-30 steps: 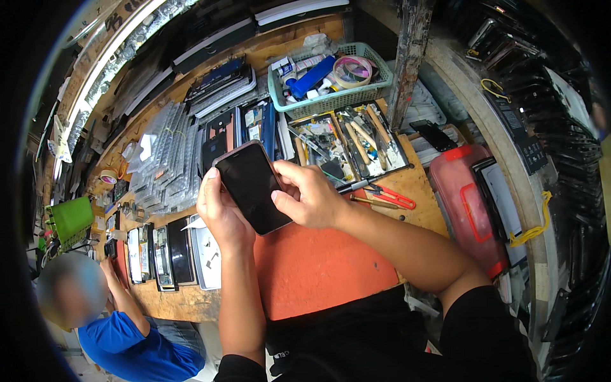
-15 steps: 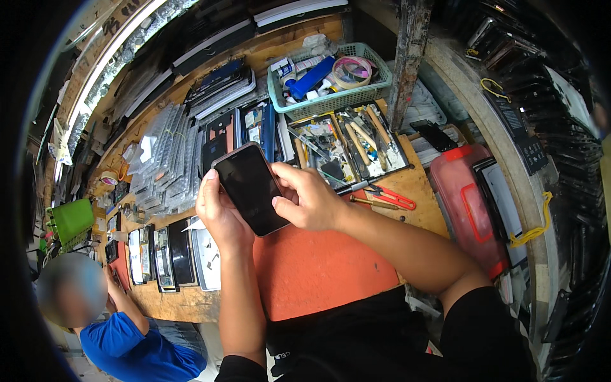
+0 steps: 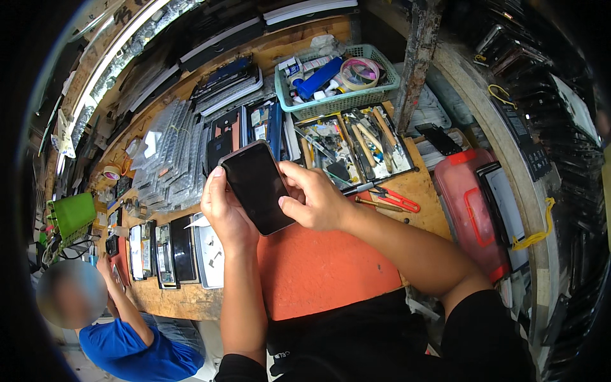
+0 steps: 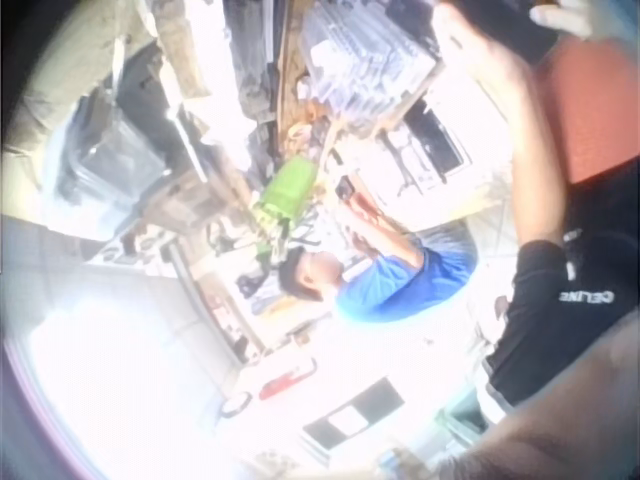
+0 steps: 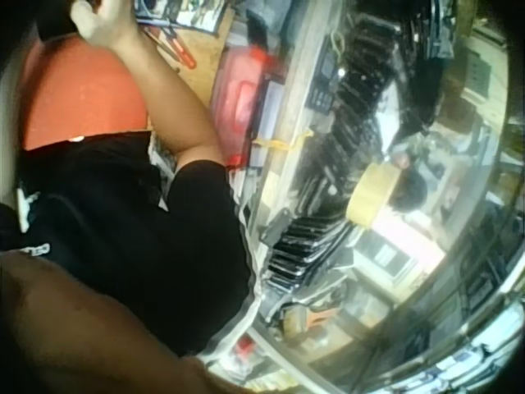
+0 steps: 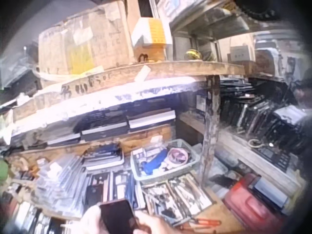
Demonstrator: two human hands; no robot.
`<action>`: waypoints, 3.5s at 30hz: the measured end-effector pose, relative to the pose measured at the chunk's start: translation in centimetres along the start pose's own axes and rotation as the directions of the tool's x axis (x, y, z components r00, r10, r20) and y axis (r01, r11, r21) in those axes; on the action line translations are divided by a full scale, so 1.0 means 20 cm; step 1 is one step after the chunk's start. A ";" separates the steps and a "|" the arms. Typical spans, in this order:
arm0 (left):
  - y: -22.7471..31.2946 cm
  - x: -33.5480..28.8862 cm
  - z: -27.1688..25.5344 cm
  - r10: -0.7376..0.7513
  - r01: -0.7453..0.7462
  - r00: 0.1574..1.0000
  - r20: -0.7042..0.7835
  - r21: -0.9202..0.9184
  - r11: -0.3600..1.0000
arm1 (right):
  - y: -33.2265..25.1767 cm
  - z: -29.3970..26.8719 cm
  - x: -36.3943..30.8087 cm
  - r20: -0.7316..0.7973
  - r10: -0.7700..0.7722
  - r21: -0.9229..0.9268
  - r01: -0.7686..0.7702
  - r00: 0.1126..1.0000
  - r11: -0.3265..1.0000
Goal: The person holds a smartphone with both hands and repeatedly taps and swipes the screen while the display remains off. The person then places the phone on the table and walks to another area to interact with a machine.
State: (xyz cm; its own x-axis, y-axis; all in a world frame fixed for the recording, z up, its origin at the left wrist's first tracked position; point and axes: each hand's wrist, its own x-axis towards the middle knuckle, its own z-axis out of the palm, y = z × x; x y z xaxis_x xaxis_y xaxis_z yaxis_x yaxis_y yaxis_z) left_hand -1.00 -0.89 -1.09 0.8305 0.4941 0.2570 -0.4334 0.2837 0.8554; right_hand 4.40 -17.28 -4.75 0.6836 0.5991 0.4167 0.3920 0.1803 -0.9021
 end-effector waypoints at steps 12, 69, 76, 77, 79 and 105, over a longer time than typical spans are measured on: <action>0.00 0.00 0.00 -0.016 0.017 1.000 0.003 -0.017 1.000 | -0.04 -0.01 0.00 0.018 0.037 0.010 -0.038 0.999 0.999; 0.00 0.02 -0.03 -0.001 0.003 0.999 -0.054 0.024 1.000 | -0.10 -0.02 0.02 0.157 0.094 0.027 -0.099 0.983 0.995; 0.01 0.01 0.01 -0.013 0.015 0.997 -0.081 0.032 0.999 | -0.07 -0.03 0.00 0.162 0.124 -0.056 -0.116 0.979 0.992; 0.01 0.01 0.01 -0.017 0.020 0.997 -0.080 0.030 0.999 | -0.07 -0.03 0.00 0.168 0.131 -0.061 -0.122 0.977 0.991; 0.01 0.01 0.00 -0.022 0.023 0.997 -0.078 0.024 0.999 | -0.08 -0.03 0.01 0.180 0.141 -0.072 -0.130 0.974 0.989; 0.01 0.01 0.00 -0.007 0.007 0.999 -0.052 0.008 1.000 | -0.10 -0.01 0.01 0.194 0.178 0.101 -0.200 0.965 0.975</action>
State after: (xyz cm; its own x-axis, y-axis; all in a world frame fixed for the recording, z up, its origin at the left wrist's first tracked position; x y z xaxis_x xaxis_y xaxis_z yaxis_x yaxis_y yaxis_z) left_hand -0.94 -0.63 -0.88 0.8143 0.5340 0.2278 -0.4248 0.2807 0.8607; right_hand 3.86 -17.71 -2.83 0.6099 0.7613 0.2203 0.1836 0.1346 -0.9737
